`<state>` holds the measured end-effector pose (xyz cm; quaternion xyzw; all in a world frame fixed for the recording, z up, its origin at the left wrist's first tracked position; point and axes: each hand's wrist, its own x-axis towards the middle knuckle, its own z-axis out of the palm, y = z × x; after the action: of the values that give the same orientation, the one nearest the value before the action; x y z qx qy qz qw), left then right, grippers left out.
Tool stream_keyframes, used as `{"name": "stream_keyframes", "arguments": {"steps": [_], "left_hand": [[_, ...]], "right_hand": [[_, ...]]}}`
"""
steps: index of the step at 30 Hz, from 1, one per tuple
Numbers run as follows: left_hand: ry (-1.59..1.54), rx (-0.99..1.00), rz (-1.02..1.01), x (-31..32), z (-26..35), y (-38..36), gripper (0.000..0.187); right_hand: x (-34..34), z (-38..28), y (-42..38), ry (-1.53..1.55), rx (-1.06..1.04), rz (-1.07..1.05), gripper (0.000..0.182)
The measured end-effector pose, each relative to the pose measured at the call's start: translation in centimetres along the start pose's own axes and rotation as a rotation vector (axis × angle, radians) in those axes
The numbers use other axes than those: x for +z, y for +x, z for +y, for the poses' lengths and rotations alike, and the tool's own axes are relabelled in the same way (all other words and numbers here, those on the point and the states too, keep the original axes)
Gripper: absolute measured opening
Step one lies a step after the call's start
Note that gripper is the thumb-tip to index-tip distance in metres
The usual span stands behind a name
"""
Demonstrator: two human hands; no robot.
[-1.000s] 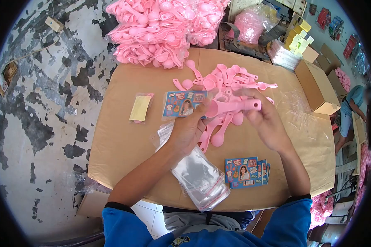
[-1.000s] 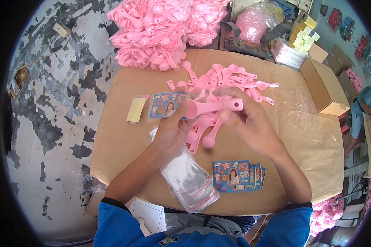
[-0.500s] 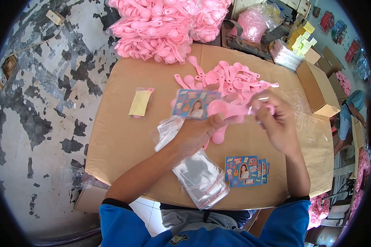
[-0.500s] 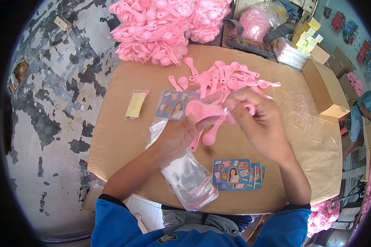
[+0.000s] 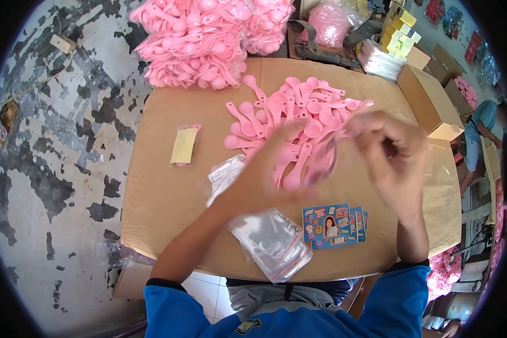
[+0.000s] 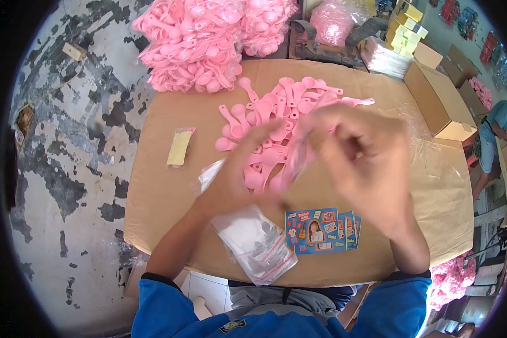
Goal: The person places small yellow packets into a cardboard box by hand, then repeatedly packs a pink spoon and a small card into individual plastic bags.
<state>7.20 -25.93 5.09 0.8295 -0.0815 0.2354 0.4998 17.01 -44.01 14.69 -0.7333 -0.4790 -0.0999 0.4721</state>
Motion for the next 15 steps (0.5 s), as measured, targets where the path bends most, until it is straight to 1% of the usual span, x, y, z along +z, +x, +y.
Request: {"name": "stream_keyframes", "arguments": {"steps": [2,3,4,5,6,7,8,9,10,12,15], "left_hand": [[0.003,-0.041,-0.157,1.2,1.7,-0.4,0.059],[-0.007,-0.081,-0.224,1.5,2.0,-0.4,0.054],[-0.049,-0.166,-0.261,1.7,1.8,-0.4,0.05],[-0.092,-0.253,-0.293,1.8,1.6,-0.5,0.046],[-0.361,-0.363,-0.206,2.1,1.6,-0.6,0.041],[-0.359,-0.356,-0.257,1.9,1.5,-0.6,0.04],[-0.355,-0.346,-0.308,1.4,1.4,-0.6,0.04],[-0.349,-0.335,-0.358,1.0,1.4,-0.5,0.039],[-0.284,-0.299,-0.304,1.0,1.5,-0.3,0.038],[-0.16,-0.236,-0.192,0.9,1.7,-0.3,0.036],[-0.552,-0.302,0.06,0.5,1.3,0.3,0.032]], "right_hand": [[0.8,0.0,-0.7,0.072,0.026,-0.08,0.014],[0.9,0.5,-0.7,0.126,-0.009,-0.049,0.015],[1.2,1.3,-0.3,0.18,-0.044,-0.021,0.017],[1.4,1.6,0.2,0.166,-0.066,0.04,0.017],[1.6,2.0,0.6,0.149,-0.088,0.102,0.019],[1.8,2.3,1.0,0.132,-0.108,0.164,0.02],[2.1,2.6,1.1,0.12,-0.054,0.162,0.02],[2.0,2.9,1.1,0.15,0.008,0.094,0.019],[1.9,3.2,1.1,0.175,0.071,0.027,0.019],[1.2,4.0,0.7,0.308,0.219,-0.25,0.018],[1.5,3.6,1.0,0.182,0.237,-0.343,0.015]]}}
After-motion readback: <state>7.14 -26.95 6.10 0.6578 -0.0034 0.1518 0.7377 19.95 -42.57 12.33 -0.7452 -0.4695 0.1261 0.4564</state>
